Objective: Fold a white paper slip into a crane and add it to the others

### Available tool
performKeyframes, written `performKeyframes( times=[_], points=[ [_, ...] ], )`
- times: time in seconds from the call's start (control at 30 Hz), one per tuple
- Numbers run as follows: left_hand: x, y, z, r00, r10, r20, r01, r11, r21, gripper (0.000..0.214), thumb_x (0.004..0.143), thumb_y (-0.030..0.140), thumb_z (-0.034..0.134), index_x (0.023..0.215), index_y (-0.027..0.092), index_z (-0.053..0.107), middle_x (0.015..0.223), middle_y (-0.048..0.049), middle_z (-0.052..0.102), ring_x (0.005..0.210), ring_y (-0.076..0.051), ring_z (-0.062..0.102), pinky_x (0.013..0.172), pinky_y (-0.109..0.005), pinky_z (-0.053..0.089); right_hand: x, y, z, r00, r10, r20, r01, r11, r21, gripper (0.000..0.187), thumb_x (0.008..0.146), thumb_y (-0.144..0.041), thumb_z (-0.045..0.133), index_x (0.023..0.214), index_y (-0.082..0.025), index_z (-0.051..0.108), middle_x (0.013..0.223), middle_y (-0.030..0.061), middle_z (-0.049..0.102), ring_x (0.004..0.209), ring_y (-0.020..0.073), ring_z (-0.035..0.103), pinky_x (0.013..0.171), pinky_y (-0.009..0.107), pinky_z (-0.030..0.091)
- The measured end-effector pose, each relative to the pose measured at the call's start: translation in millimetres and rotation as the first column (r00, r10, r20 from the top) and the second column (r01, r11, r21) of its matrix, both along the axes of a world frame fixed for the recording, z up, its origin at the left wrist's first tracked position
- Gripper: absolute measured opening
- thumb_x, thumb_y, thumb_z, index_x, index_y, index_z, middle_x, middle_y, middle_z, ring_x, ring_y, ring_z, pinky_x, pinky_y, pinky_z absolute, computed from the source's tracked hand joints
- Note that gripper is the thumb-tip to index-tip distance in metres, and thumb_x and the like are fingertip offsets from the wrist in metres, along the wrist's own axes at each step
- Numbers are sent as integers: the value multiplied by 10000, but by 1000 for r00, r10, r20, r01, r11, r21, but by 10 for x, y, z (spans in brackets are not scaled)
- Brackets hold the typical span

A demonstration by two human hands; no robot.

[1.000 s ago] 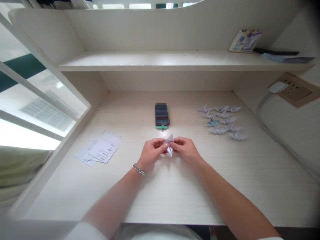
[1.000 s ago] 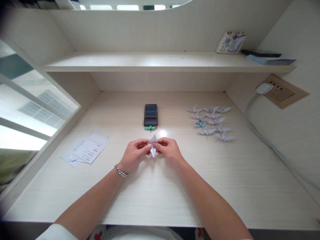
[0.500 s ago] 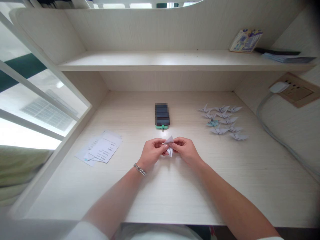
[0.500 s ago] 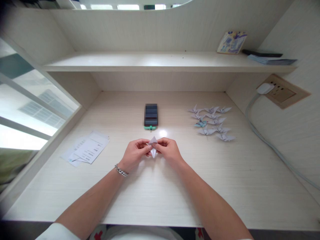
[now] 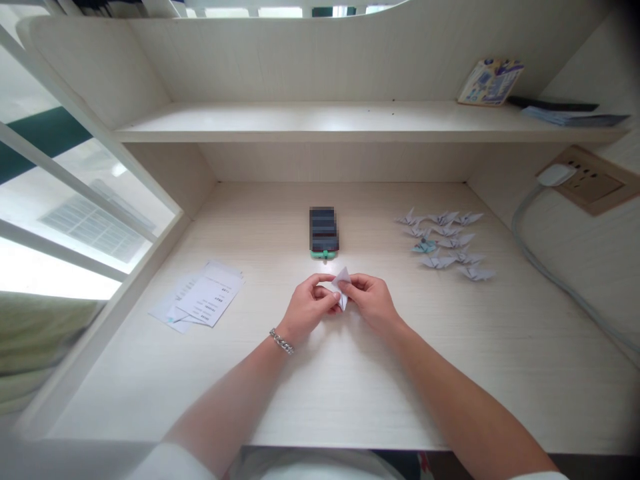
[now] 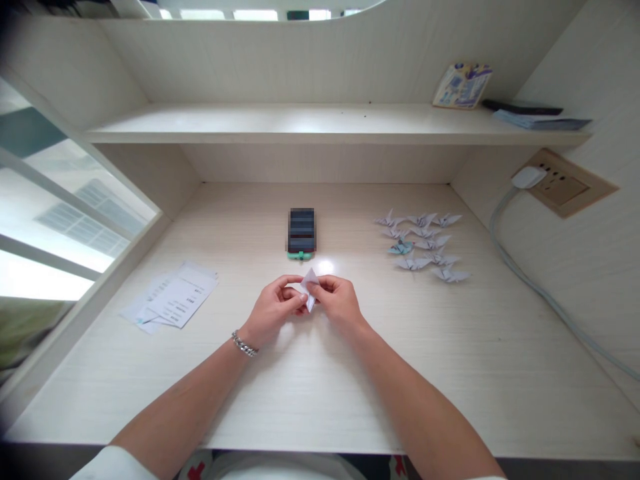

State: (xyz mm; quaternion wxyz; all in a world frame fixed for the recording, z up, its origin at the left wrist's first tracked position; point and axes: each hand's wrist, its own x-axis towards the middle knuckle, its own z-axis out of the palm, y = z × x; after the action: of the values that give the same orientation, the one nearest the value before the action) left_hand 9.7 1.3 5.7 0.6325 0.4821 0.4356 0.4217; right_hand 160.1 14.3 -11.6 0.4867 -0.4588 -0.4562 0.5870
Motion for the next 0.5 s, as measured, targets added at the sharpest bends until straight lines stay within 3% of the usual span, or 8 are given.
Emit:
performKeyframes(
  times=[0.2,0.5],
  points=[
    [25,-9,-9,999,35,-11,-35,999,26,374,731,255,643,1062,141,510,602,-7,608,579,-134,609,595,-261,503,1,1,3,1000,5,17,-6,999,54,198,675,-337,698,753,-155,689,676,34,660,601,154,575,565,268,443],
    [77,-39,14,999,36,21,-35,999,-3,389,729,221,635,1083,146,492,610,3,595,583,-130,604,590,-254,490,-32,-16,45,983,-143,112,129,984,123,202,687,-352,681,765,-167,704,695,34,662,612,152,569,566,264,431]
  ],
)
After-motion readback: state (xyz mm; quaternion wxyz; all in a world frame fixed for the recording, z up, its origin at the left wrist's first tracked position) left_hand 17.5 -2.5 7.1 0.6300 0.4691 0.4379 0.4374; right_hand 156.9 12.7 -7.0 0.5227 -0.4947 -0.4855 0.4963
